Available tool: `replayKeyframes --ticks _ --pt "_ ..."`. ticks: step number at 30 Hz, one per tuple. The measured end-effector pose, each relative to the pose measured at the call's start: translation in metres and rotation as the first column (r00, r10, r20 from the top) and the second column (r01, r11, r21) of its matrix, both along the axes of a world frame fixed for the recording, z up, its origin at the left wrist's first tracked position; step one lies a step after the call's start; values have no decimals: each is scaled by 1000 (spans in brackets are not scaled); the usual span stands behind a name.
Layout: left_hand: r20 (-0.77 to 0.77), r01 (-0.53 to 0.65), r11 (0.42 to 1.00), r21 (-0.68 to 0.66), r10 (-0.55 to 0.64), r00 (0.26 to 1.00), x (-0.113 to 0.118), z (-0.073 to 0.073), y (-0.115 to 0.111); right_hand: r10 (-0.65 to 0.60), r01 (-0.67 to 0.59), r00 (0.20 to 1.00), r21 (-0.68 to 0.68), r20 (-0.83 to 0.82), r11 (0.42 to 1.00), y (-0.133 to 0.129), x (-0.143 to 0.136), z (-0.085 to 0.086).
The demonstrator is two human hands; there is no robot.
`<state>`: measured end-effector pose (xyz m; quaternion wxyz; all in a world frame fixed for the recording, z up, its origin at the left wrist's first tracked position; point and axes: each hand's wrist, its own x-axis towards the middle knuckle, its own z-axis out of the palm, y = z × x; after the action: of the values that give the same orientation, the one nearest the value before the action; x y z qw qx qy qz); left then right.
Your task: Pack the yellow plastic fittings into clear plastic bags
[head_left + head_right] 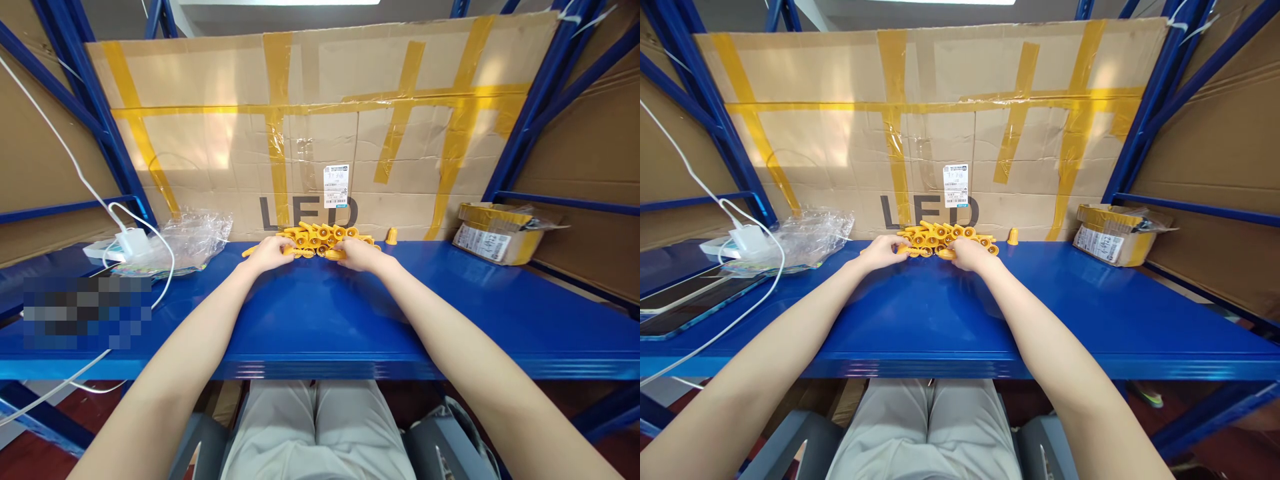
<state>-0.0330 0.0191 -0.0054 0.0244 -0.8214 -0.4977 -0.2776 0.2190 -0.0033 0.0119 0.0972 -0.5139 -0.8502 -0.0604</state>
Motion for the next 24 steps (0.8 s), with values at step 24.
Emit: replayKeyframes --ticks 24 --pt "-6 20 999 -26 -21 1000 8 1 -4 -57 -325 663 -355 -747 876 8 8 -4"
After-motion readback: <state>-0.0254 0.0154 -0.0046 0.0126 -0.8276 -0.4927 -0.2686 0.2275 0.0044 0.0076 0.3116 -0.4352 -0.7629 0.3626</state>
